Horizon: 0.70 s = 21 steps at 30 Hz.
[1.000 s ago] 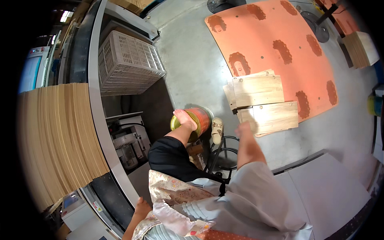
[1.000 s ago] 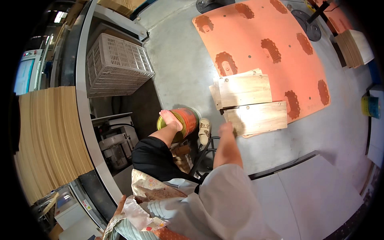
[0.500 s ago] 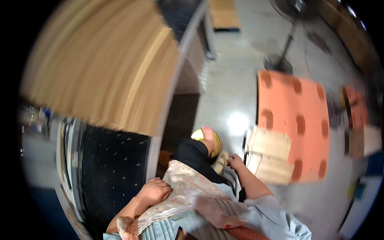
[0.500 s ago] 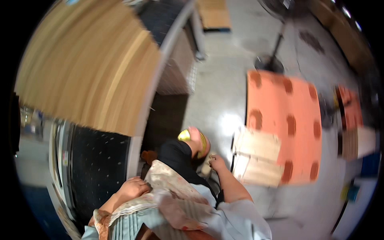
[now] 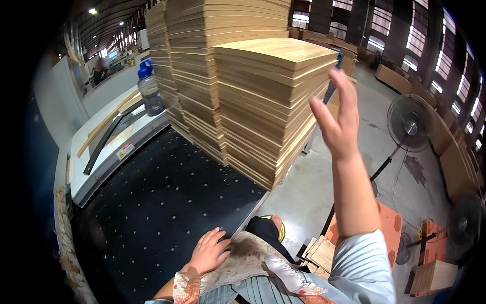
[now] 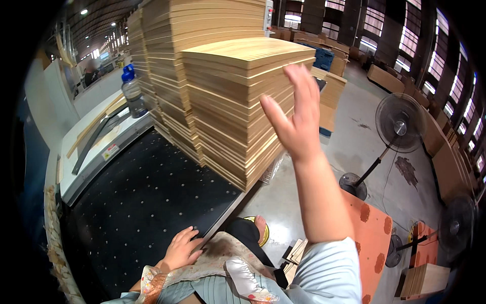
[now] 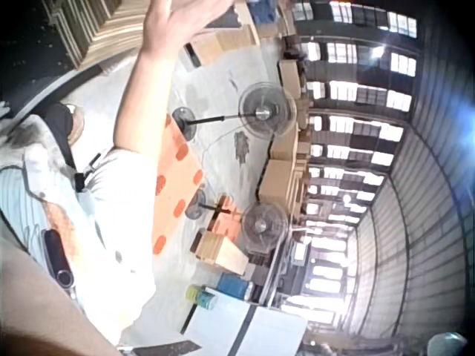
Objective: The person picks up wooden boards from a stack, places them on a workspace to sort them, and then places them into stacks on the floor.
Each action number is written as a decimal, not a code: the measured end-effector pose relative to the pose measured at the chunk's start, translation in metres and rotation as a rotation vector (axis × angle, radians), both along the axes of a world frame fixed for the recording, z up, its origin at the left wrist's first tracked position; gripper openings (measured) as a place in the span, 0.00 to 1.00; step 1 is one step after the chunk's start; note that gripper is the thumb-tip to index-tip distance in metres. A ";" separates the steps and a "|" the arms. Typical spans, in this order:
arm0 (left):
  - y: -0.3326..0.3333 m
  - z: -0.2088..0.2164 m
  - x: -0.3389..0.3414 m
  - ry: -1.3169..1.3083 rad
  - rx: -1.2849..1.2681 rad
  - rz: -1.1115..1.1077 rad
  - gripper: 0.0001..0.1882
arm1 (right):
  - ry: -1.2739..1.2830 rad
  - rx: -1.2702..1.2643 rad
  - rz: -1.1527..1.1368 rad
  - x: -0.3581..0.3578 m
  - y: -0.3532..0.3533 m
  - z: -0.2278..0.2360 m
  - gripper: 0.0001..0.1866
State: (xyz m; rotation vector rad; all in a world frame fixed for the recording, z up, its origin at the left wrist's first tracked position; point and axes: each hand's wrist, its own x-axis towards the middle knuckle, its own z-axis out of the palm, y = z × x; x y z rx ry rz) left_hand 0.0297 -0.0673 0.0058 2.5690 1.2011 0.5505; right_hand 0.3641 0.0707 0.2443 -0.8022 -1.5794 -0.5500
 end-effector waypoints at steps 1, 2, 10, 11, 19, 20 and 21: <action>0.002 0.000 0.001 -0.041 -0.011 0.035 0.17 | -0.050 0.040 -0.101 -0.009 0.005 0.019 0.29; 0.003 -0.005 -0.002 -0.112 -0.006 0.056 0.17 | -0.010 -0.008 -0.104 -0.016 0.017 0.031 0.31; 0.006 -0.015 -0.018 -0.289 -0.043 0.074 0.16 | 0.622 -0.375 0.551 -0.007 0.038 0.052 0.30; 0.005 -0.016 -0.020 -0.310 -0.041 0.079 0.16 | 0.699 -0.351 0.613 0.002 0.040 0.050 0.28; 0.009 -0.024 -0.023 -0.344 -0.012 0.050 0.15 | 1.146 -0.921 0.720 0.052 0.057 0.054 0.17; 0.009 -0.026 -0.022 -0.366 0.006 0.049 0.14 | 1.148 -0.927 0.748 0.053 0.059 0.056 0.17; 0.010 -0.028 -0.022 -0.390 0.024 0.048 0.13 | 1.148 -0.933 0.775 0.056 0.061 0.056 0.17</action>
